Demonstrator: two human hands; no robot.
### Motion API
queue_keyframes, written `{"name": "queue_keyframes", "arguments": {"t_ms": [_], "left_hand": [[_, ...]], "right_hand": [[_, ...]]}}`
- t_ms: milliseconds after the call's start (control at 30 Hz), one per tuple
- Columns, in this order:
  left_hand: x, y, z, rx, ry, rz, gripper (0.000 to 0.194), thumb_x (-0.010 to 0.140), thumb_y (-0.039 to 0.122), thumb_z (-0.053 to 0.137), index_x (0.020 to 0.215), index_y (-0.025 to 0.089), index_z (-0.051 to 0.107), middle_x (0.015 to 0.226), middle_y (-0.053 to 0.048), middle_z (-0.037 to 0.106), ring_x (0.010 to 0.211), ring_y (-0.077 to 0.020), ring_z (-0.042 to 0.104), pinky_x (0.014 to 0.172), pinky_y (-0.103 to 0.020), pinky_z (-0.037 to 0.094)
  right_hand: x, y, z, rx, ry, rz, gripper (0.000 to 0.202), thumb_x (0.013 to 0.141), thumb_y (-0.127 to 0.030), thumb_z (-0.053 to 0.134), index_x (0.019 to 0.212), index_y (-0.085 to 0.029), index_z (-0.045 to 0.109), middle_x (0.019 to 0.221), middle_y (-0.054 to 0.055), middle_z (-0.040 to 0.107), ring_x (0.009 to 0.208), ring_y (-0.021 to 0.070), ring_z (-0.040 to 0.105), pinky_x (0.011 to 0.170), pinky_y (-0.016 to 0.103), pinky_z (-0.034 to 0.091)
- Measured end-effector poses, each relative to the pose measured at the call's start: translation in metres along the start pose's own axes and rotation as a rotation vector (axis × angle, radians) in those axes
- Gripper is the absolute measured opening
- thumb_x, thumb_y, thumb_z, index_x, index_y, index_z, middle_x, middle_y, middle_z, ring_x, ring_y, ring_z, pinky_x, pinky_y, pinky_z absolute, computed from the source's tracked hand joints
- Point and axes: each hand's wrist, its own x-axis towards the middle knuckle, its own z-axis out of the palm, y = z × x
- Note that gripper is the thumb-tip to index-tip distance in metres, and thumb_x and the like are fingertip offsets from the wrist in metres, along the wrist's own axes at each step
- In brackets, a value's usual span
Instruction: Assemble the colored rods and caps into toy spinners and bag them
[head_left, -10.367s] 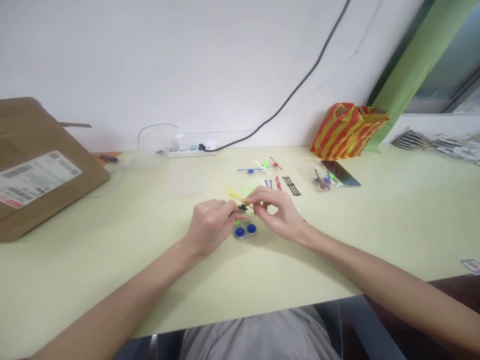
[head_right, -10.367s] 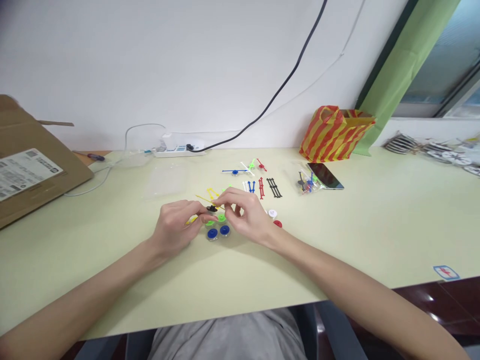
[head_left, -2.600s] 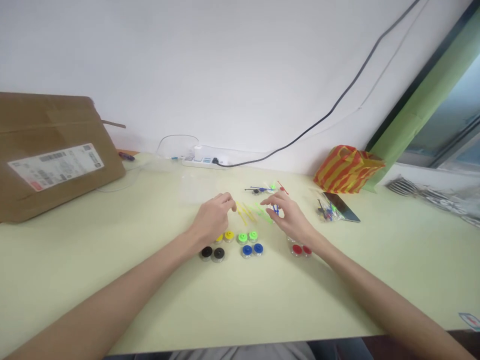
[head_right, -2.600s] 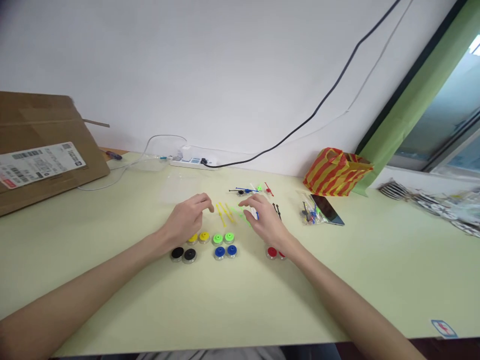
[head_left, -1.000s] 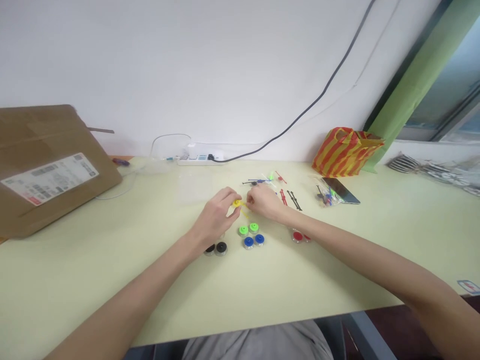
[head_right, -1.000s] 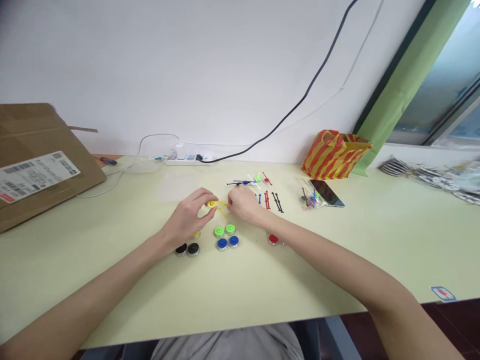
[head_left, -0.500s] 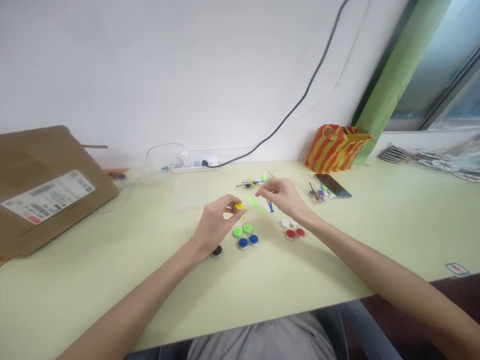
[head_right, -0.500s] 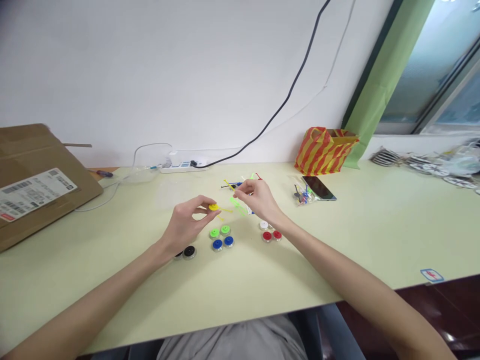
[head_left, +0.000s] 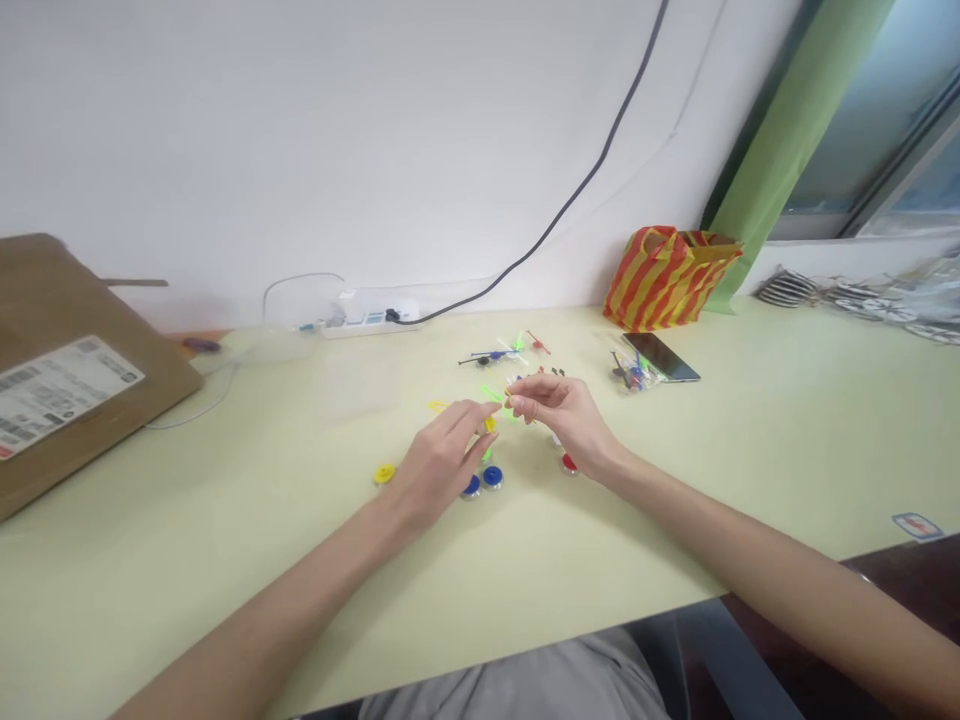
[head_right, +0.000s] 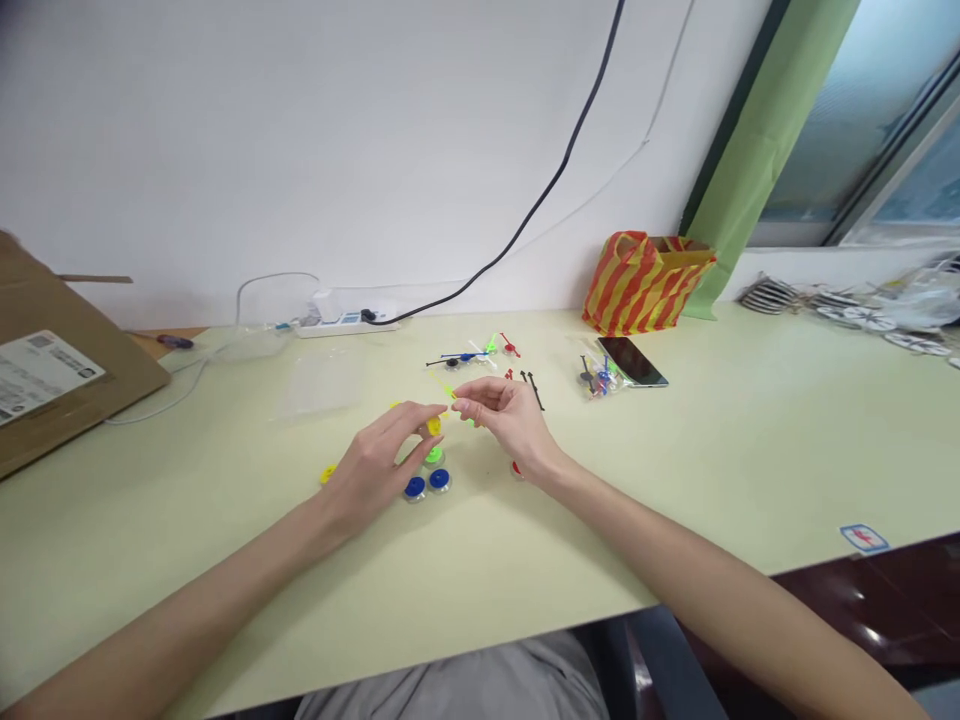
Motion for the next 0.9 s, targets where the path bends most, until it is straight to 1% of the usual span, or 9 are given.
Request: {"name": "queue_keyframes", "arguments": {"t_ms": [100, 200, 300, 400, 500, 667, 767, 900], "left_hand": [[-0.001, 0.0, -0.004, 0.002, 0.048, -0.036, 0.017, 0.1, 0.022, 0.057, 0.117, 0.022, 0.055, 0.101, -0.004, 0.068, 0.092, -0.0169, 0.068, 0.082, -0.031, 0.055], [0.0, 0.002, -0.009, 0.06, 0.086, 0.007, 0.009, 0.097, 0.025, 0.062, 0.103, 0.021, 0.056, 0.099, -0.005, 0.069, 0.098, -0.0198, 0.066, 0.085, -0.034, 0.054], [0.002, 0.005, -0.013, 0.118, 0.147, 0.052, 0.009, 0.095, 0.024, 0.065, 0.096, 0.021, 0.055, 0.094, -0.005, 0.07, 0.104, -0.022, 0.064, 0.087, -0.037, 0.053], [0.003, 0.007, -0.015, 0.125, 0.149, 0.068, 0.009, 0.096, 0.022, 0.064, 0.092, 0.022, 0.056, 0.093, -0.004, 0.072, 0.105, -0.0219, 0.064, 0.089, -0.038, 0.051], [0.003, 0.007, -0.015, 0.128, 0.144, 0.094, 0.011, 0.095, 0.021, 0.064, 0.088, 0.022, 0.056, 0.091, -0.003, 0.074, 0.101, -0.0218, 0.065, 0.089, -0.039, 0.05], [0.003, 0.005, -0.016, 0.144, 0.137, 0.144, 0.007, 0.095, 0.02, 0.064, 0.09, 0.022, 0.06, 0.091, -0.002, 0.075, 0.101, -0.0216, 0.067, 0.088, -0.038, 0.049], [0.004, 0.007, -0.017, 0.131, 0.109, 0.131, 0.008, 0.096, 0.019, 0.062, 0.089, 0.022, 0.061, 0.095, -0.003, 0.076, 0.104, -0.0212, 0.069, 0.091, -0.038, 0.048], [0.004, 0.01, -0.018, 0.146, 0.113, 0.112, 0.008, 0.096, 0.018, 0.061, 0.09, 0.022, 0.061, 0.099, -0.004, 0.076, 0.104, -0.0215, 0.072, 0.092, -0.04, 0.048]], "right_hand": [[-0.006, 0.001, 0.005, 0.012, -0.081, -0.002, 0.039, 0.063, -0.046, 0.091, 0.082, -0.018, 0.071, 0.077, 0.002, 0.07, 0.069, 0.0134, 0.061, 0.066, 0.028, 0.048], [-0.011, -0.001, 0.012, 0.012, -0.152, -0.005, 0.037, 0.065, -0.046, 0.091, 0.08, -0.019, 0.071, 0.077, 0.001, 0.069, 0.07, 0.0137, 0.061, 0.067, 0.027, 0.048], [-0.016, -0.005, 0.015, 0.0, -0.158, -0.014, 0.034, 0.069, -0.047, 0.088, 0.081, -0.019, 0.072, 0.081, 0.002, 0.069, 0.074, 0.0145, 0.062, 0.07, 0.028, 0.049], [-0.018, -0.009, 0.013, -0.006, -0.162, -0.038, 0.032, 0.073, -0.048, 0.085, 0.081, -0.02, 0.071, 0.083, 0.003, 0.069, 0.078, 0.0162, 0.062, 0.074, 0.031, 0.05], [-0.018, -0.01, 0.012, -0.012, -0.19, -0.037, 0.033, 0.074, -0.049, 0.085, 0.08, -0.02, 0.07, 0.083, 0.003, 0.068, 0.079, 0.0165, 0.061, 0.076, 0.031, 0.05], [-0.018, -0.012, 0.013, -0.02, -0.199, 0.0, 0.039, 0.07, -0.052, 0.086, 0.08, -0.019, 0.069, 0.08, 0.002, 0.066, 0.075, 0.015, 0.058, 0.072, 0.03, 0.047], [-0.018, -0.014, 0.014, -0.047, -0.193, -0.002, 0.041, 0.069, -0.055, 0.086, 0.079, -0.019, 0.068, 0.079, 0.002, 0.065, 0.073, 0.0145, 0.056, 0.069, 0.029, 0.045], [-0.017, -0.017, 0.012, -0.061, -0.209, 0.007, 0.042, 0.069, -0.056, 0.085, 0.079, -0.019, 0.067, 0.077, 0.001, 0.065, 0.071, 0.0138, 0.055, 0.066, 0.028, 0.044]]}}
